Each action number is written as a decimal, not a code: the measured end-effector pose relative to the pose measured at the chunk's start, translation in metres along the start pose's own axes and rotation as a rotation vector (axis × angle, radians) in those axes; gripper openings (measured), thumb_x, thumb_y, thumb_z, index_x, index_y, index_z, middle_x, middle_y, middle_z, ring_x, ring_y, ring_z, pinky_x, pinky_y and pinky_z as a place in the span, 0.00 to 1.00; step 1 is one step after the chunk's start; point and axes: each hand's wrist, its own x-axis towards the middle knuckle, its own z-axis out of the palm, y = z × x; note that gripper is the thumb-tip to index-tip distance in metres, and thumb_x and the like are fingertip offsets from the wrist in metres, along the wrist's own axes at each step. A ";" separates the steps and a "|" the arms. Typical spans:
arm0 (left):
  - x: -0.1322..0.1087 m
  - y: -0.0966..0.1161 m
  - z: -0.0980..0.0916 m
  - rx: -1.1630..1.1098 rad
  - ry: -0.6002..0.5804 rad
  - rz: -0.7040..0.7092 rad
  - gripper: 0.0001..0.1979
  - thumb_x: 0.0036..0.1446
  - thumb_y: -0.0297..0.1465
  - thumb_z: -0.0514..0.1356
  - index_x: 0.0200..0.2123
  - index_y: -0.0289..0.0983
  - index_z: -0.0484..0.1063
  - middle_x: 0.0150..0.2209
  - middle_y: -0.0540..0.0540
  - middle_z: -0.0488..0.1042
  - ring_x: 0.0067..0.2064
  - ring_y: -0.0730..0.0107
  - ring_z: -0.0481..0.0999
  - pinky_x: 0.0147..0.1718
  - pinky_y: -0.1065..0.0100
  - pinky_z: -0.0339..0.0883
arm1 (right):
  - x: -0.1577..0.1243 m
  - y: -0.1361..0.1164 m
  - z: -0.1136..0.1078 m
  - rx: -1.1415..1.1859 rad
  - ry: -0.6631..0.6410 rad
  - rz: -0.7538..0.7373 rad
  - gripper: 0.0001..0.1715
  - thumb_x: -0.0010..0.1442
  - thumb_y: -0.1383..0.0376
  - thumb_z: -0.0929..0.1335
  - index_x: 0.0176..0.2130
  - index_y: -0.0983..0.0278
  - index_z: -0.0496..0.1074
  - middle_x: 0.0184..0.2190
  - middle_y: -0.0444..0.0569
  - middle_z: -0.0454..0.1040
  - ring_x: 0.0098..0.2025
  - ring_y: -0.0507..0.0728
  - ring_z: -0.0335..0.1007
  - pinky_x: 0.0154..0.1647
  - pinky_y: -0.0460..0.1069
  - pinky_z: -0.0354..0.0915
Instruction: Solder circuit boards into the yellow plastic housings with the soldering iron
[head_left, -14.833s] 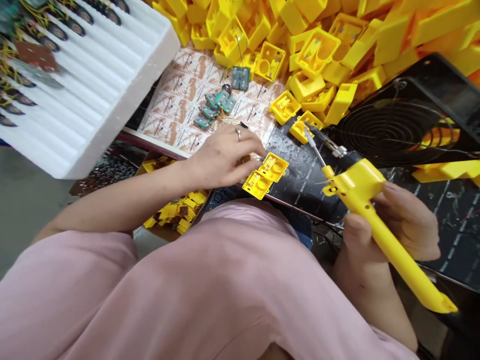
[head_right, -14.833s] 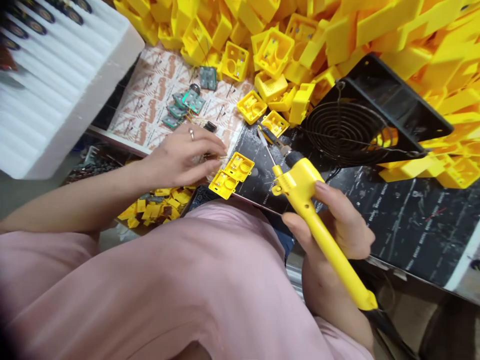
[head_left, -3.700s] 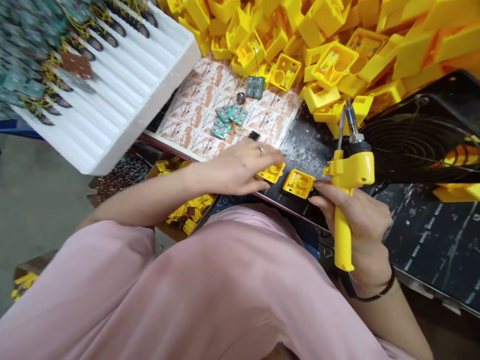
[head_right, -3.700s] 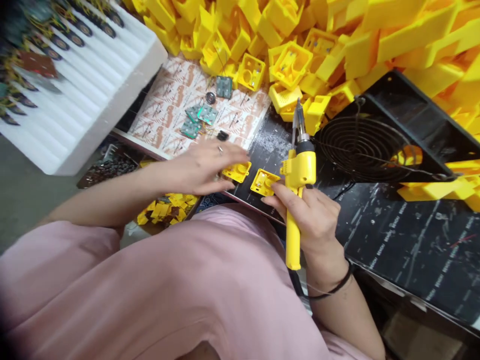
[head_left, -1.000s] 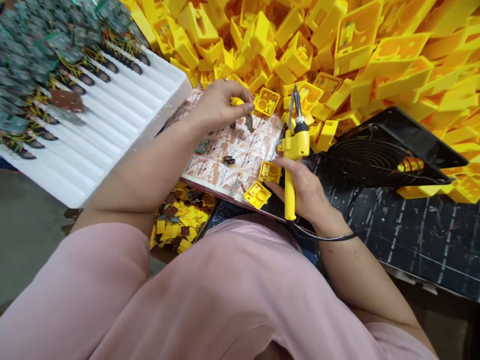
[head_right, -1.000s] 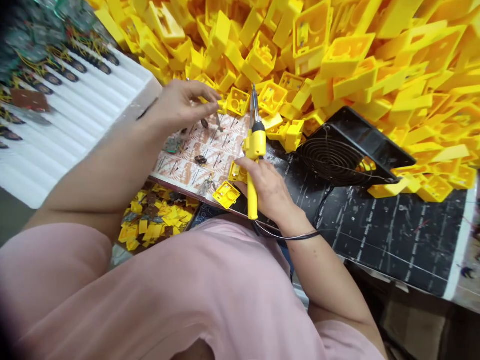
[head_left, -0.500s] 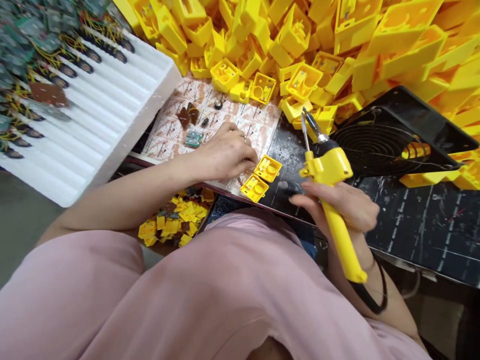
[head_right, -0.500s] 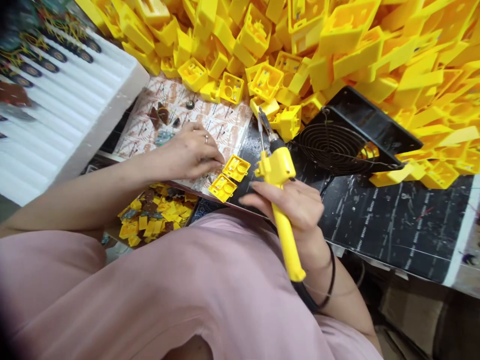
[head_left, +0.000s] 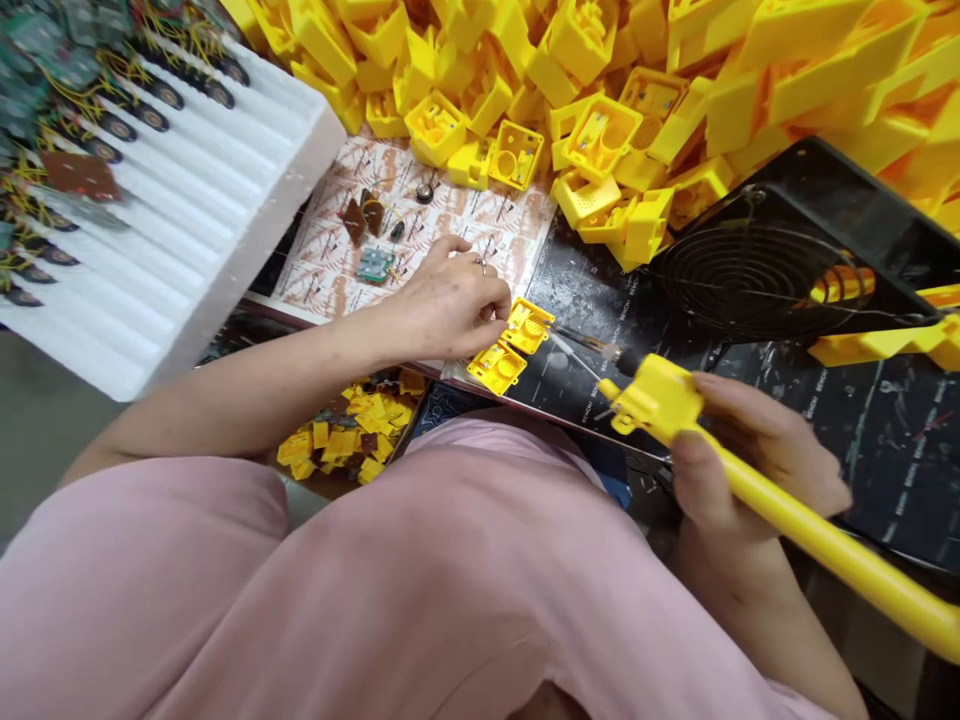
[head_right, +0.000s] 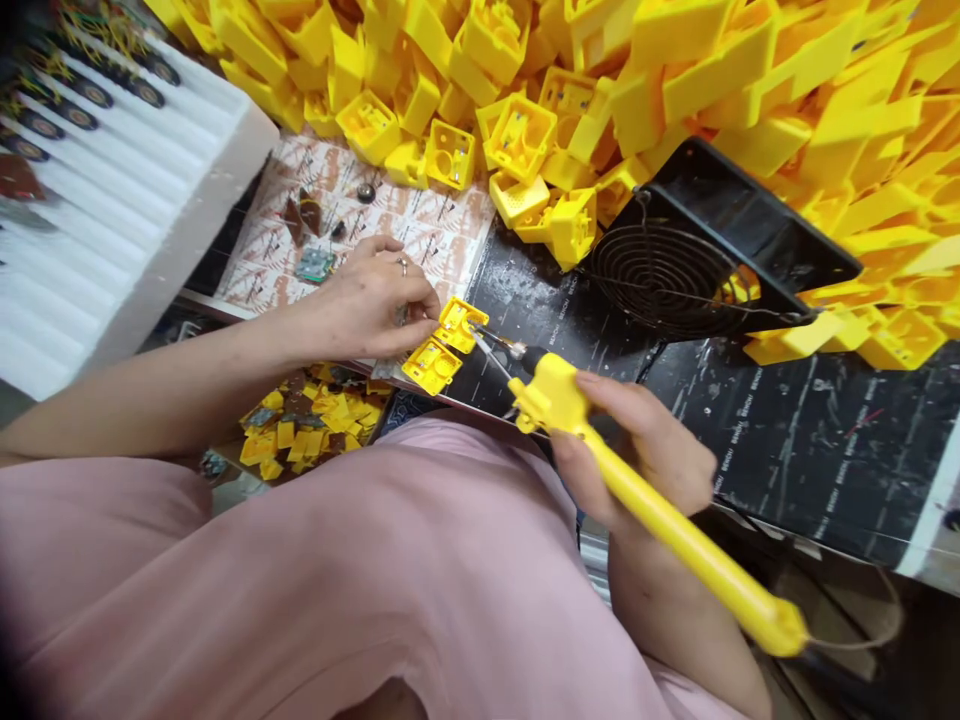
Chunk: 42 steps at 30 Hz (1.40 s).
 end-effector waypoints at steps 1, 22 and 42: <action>0.000 0.001 0.000 0.009 -0.003 -0.005 0.11 0.58 0.34 0.56 0.32 0.40 0.78 0.29 0.47 0.79 0.36 0.64 0.75 0.60 0.48 0.59 | 0.004 -0.004 0.003 0.000 0.028 -0.038 0.30 0.61 0.58 0.75 0.61 0.51 0.73 0.41 0.50 0.83 0.30 0.60 0.79 0.24 0.53 0.74; 0.006 0.003 0.007 0.113 0.039 0.015 0.12 0.57 0.33 0.55 0.30 0.39 0.78 0.27 0.48 0.76 0.37 0.62 0.74 0.58 0.49 0.61 | 0.030 -0.019 0.008 -0.104 -0.195 -0.364 0.13 0.60 0.70 0.77 0.37 0.61 0.70 0.28 0.43 0.78 0.27 0.50 0.76 0.24 0.44 0.69; 0.010 0.001 0.003 0.156 -0.003 0.072 0.13 0.57 0.35 0.55 0.31 0.38 0.79 0.31 0.45 0.77 0.42 0.55 0.76 0.52 0.49 0.64 | 0.019 -0.014 -0.003 -0.048 -0.077 -0.141 0.18 0.55 0.75 0.77 0.41 0.57 0.75 0.32 0.40 0.79 0.31 0.52 0.78 0.30 0.47 0.75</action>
